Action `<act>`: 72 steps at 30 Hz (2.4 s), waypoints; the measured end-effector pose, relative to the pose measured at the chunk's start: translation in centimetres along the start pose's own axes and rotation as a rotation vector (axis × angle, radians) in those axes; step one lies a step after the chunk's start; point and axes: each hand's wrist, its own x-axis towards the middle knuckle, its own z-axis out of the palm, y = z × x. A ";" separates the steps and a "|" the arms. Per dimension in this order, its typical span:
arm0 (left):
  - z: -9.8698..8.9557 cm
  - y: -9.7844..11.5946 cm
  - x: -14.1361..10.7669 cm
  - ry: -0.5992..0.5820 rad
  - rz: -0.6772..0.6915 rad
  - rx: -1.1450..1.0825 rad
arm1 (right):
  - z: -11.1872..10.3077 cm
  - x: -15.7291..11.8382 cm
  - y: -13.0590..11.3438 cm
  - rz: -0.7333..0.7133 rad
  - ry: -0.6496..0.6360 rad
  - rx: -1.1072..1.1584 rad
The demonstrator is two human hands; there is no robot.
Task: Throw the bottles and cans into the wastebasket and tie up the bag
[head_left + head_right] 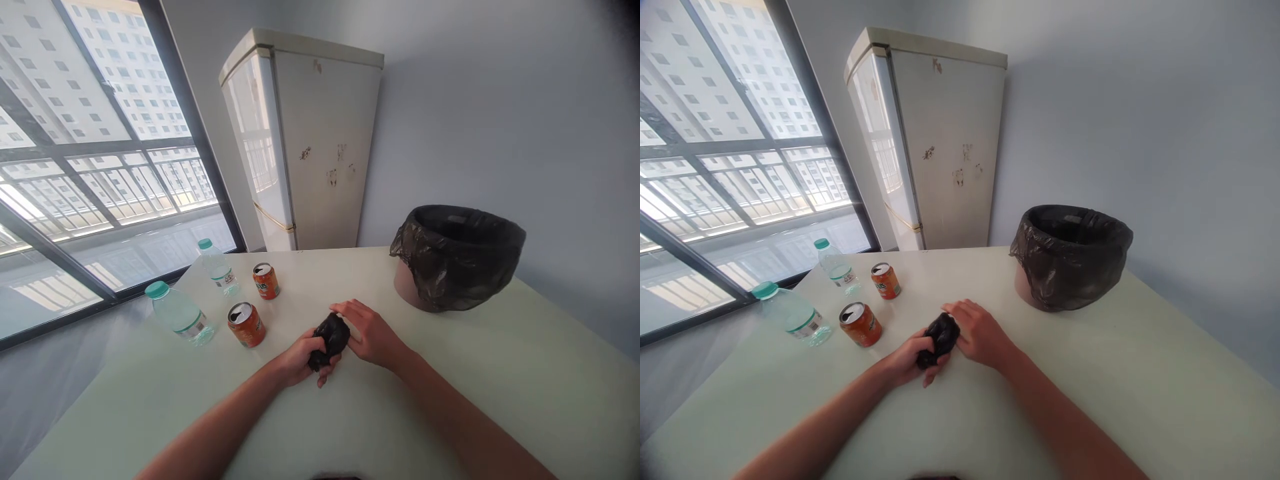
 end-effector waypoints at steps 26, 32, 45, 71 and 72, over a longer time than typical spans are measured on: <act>2.2 -1.1 0.4 0.660 0.492 0.669 | 4.2 0.7 -2.7 0.587 0.280 0.656; 2.0 -0.4 0.5 0.652 0.504 0.597 | 4.5 0.9 -2.7 0.725 0.224 0.887; -0.8 -0.2 1.1 0.686 0.521 0.368 | 3.4 0.7 0.5 0.796 0.437 0.879; -1.0 -1.0 1.5 0.672 0.483 0.364 | 3.9 0.6 0.2 0.708 0.370 0.882; -1.1 -1.1 1.6 0.672 0.487 0.361 | 3.9 0.6 0.2 0.708 0.369 0.881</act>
